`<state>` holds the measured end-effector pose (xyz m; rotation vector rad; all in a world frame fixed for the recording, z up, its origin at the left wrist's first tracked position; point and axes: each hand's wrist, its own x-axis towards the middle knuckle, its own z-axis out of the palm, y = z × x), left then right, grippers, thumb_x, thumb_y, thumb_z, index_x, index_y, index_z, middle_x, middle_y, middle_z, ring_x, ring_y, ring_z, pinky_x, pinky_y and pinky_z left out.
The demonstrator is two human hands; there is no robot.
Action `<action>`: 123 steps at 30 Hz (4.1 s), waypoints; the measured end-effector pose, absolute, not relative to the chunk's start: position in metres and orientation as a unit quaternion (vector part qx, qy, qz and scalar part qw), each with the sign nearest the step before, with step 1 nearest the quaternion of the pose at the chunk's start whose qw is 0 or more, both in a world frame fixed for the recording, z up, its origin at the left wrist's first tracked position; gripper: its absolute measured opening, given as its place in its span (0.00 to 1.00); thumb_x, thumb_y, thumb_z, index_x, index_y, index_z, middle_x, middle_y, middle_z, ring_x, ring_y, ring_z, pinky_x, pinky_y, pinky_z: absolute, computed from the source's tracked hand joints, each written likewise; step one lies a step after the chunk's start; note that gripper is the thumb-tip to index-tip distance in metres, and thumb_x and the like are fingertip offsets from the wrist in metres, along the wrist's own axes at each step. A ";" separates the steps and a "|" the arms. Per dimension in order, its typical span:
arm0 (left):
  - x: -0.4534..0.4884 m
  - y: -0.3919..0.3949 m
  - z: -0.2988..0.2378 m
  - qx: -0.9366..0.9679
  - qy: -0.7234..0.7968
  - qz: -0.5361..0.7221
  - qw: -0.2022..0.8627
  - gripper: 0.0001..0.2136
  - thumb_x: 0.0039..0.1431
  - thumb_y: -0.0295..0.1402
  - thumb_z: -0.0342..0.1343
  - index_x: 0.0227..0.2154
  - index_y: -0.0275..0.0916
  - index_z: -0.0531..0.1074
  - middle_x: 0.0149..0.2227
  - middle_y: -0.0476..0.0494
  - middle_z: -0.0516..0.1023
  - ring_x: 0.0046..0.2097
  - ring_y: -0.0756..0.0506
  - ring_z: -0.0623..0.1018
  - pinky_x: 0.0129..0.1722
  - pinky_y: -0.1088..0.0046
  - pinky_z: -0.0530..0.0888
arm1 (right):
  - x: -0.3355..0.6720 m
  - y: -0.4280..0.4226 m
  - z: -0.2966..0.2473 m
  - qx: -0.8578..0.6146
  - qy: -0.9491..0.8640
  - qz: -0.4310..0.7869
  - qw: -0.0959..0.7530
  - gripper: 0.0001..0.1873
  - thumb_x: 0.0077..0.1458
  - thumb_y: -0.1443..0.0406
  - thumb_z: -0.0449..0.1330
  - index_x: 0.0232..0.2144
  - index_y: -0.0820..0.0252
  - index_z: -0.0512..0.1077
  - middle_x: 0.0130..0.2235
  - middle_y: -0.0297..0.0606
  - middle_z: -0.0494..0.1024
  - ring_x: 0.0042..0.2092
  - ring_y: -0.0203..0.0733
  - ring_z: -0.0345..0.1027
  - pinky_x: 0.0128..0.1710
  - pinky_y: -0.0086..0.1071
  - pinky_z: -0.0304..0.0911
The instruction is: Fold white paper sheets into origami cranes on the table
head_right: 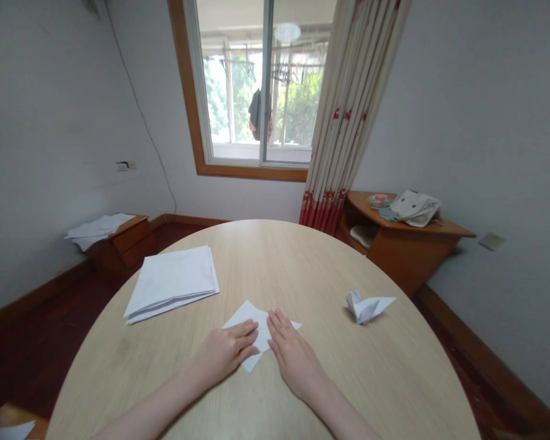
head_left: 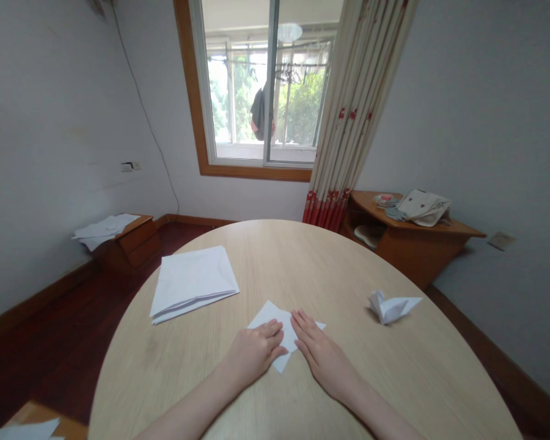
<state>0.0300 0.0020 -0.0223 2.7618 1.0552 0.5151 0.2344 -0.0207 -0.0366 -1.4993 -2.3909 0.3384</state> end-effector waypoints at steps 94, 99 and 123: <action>0.019 0.016 -0.016 0.818 0.349 0.235 0.393 0.12 0.49 0.17 0.57 0.35 0.39 0.69 0.41 0.47 0.68 0.46 0.44 0.68 0.45 0.71 0.64 | 0.246 -0.020 -0.014 -0.595 -0.761 0.171 0.194 0.06 0.52 0.71 0.55 0.30 0.55 0.66 0.44 0.37 0.69 0.51 0.47 0.59 0.50 0.43 0.53; 0.016 0.021 -0.017 0.825 0.315 0.236 0.406 0.10 0.50 0.18 0.57 0.33 0.39 0.71 0.42 0.46 0.69 0.47 0.44 0.69 0.48 0.70 0.64 | 0.247 -0.020 -0.009 -0.587 -0.763 0.197 0.187 0.07 0.51 0.72 0.55 0.31 0.55 0.66 0.45 0.36 0.69 0.51 0.46 0.58 0.51 0.43 0.51; 0.016 0.005 -0.005 0.912 0.280 0.208 0.214 0.10 0.62 0.25 0.52 0.42 0.43 0.73 0.43 0.46 0.72 0.46 0.45 0.69 0.47 0.70 0.66 | 0.258 -0.018 -0.033 -0.394 -0.874 0.182 0.220 0.35 0.53 0.80 0.44 0.59 0.49 0.61 0.62 0.37 0.63 0.62 0.39 0.55 0.60 0.45 0.55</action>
